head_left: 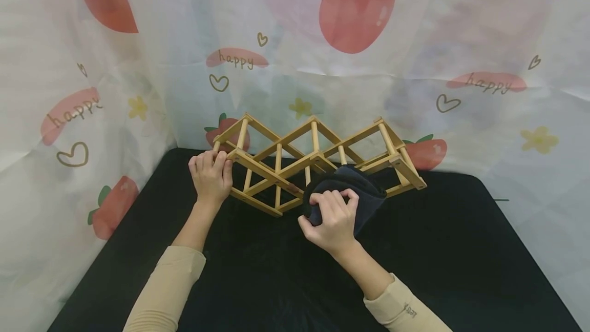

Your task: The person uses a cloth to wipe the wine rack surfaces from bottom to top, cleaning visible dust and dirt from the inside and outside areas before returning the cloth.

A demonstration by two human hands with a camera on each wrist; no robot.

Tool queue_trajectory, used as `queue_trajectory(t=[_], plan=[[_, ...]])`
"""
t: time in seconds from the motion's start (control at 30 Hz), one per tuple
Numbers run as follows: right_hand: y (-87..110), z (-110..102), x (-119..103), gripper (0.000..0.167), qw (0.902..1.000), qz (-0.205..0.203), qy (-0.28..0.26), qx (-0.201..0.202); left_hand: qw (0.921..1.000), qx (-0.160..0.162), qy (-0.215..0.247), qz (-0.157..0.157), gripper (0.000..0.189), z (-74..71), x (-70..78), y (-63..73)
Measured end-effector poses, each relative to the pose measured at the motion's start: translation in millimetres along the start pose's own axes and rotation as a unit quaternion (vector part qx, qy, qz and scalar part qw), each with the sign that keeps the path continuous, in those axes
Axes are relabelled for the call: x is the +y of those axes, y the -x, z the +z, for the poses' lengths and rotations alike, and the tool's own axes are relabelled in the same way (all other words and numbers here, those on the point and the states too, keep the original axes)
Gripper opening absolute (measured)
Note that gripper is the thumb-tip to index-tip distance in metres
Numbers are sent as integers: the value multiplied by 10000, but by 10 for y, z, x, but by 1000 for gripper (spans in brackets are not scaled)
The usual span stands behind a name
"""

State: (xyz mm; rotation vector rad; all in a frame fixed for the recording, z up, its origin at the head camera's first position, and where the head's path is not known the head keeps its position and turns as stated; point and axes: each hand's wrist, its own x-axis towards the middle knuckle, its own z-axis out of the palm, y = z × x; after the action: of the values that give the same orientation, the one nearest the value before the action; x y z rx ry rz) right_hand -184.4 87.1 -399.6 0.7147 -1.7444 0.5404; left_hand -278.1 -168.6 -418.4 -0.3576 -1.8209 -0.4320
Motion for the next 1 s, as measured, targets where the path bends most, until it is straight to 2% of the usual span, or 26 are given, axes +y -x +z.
queue_trajectory(t=[0.1, 0.27, 0.57, 0.8, 1.0], plan=[[37, 69, -39, 16, 9999, -54, -116, 50, 10000, 3, 36, -3, 40, 3, 4, -4], [106, 204, -27, 18, 9997, 14, -164, -169, 10000, -41, 32, -33, 40, -4, 9, -6], [133, 398, 12, 20, 9935, 496, 274, -986, 10000, -1, 2, -2, 40, 0, -2, 2], [94, 481, 13, 22, 9846, 900, 594, -1375, 10000, -4, 34, 2, 40, -3, -7, -1], [71, 529, -4, 20, 9771, 1251, 791, -1528, 9999, 19, 116, -9, 41, -2, -15, -2]])
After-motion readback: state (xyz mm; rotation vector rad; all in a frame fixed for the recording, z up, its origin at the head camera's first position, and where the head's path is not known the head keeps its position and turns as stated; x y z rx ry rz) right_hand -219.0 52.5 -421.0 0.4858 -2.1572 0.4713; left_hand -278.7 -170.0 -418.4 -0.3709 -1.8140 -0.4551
